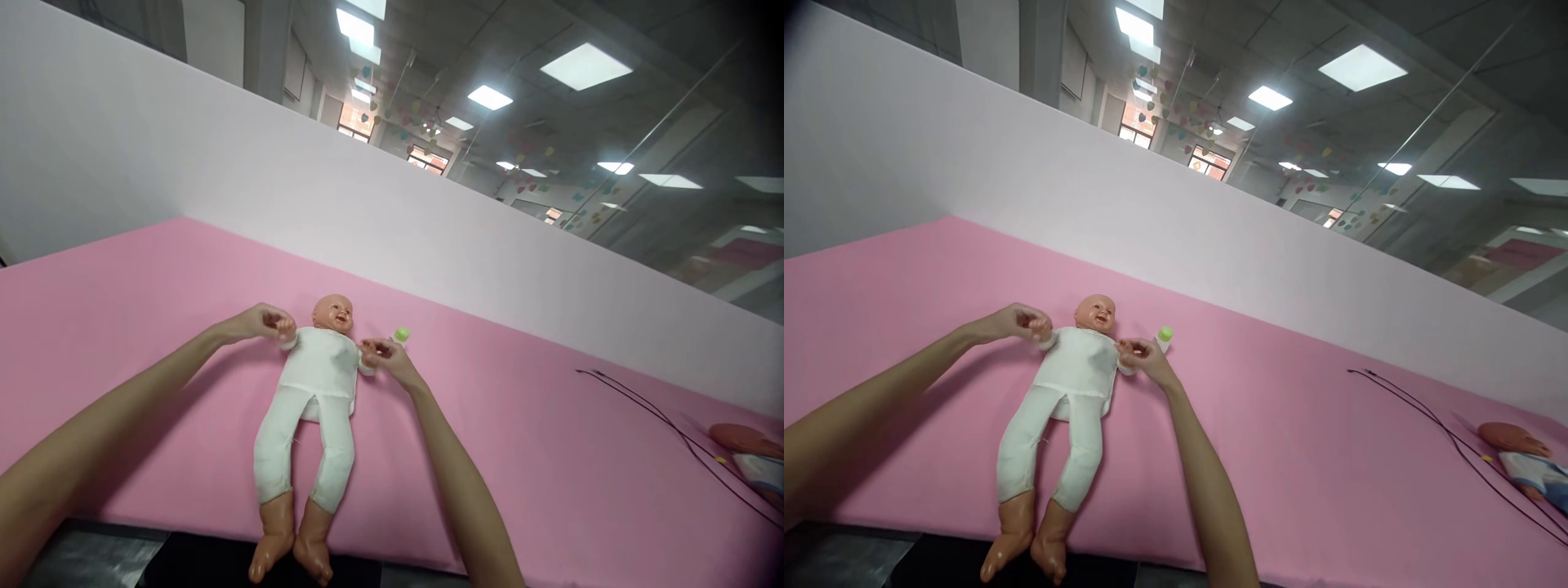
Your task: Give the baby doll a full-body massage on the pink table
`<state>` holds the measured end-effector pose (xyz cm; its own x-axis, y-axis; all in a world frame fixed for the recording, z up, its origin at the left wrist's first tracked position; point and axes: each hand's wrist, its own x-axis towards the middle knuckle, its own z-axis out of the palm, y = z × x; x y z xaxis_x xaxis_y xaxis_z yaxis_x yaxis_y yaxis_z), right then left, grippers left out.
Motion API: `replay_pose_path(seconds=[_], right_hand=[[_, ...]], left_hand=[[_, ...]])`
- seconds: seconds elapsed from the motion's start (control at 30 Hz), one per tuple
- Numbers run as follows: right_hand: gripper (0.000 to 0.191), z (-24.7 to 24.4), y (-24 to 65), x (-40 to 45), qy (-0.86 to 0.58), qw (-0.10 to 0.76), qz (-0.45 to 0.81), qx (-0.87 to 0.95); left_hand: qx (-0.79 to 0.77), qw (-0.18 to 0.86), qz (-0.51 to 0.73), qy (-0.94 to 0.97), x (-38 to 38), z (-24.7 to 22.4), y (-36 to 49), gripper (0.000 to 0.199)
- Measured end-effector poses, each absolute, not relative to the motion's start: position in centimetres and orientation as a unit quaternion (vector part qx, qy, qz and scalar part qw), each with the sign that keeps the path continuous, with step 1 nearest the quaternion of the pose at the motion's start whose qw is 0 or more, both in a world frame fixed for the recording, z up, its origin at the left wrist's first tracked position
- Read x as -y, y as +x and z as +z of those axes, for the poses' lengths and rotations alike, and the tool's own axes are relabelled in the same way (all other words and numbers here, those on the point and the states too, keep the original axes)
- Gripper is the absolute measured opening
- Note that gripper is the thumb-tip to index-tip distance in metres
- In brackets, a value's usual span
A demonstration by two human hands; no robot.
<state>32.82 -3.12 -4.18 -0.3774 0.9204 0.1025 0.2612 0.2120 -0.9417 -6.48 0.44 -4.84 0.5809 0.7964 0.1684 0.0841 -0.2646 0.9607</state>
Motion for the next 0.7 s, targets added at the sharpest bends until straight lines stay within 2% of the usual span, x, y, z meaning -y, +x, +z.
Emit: replay_pose_path(seconds=[0.1,0.2,0.27,0.33,0.43,0.5,0.6,0.7], right_hand=[[0.035,-4.4,33.8,6.1,-0.372,0.246,0.462,0.767],[0.034,-5.2,33.6,7.9,-0.359,0.217,0.430,0.799],[0.036,-5.8,33.4,8.2,-0.378,0.254,0.430,0.780],[0.039,-6.2,33.6,7.8,-0.420,0.328,0.425,0.732],[0.044,-6.4,34.9,6.5,-0.507,0.470,0.370,0.621],[0.043,-6.5,36.3,5.6,-0.562,0.521,0.333,0.549],[0.043,-7.1,38.6,4.9,-0.623,0.523,0.307,0.495],[0.047,-8.4,40.1,5.1,-0.660,0.490,0.300,0.484]], left_hand=[[-0.236,0.470,0.231,0.818,2.0,-5.9,-7.3,0.025],[-0.231,0.427,0.207,0.849,3.6,-7.3,-7.1,0.023],[-0.251,0.420,0.229,0.841,4.1,-7.7,-7.0,0.022],[-0.292,0.431,0.277,0.808,4.4,-7.5,-7.0,0.024],[-0.378,0.453,0.402,0.700,4.2,-7.0,-7.2,0.038],[-0.429,0.443,0.496,0.611,3.7,-7.1,-7.6,0.050],[-0.520,0.382,0.564,0.515,2.7,-8.0,-8.6,0.063],[-0.655,0.263,0.497,0.505,2.1,-9.1,-9.8,0.060]])
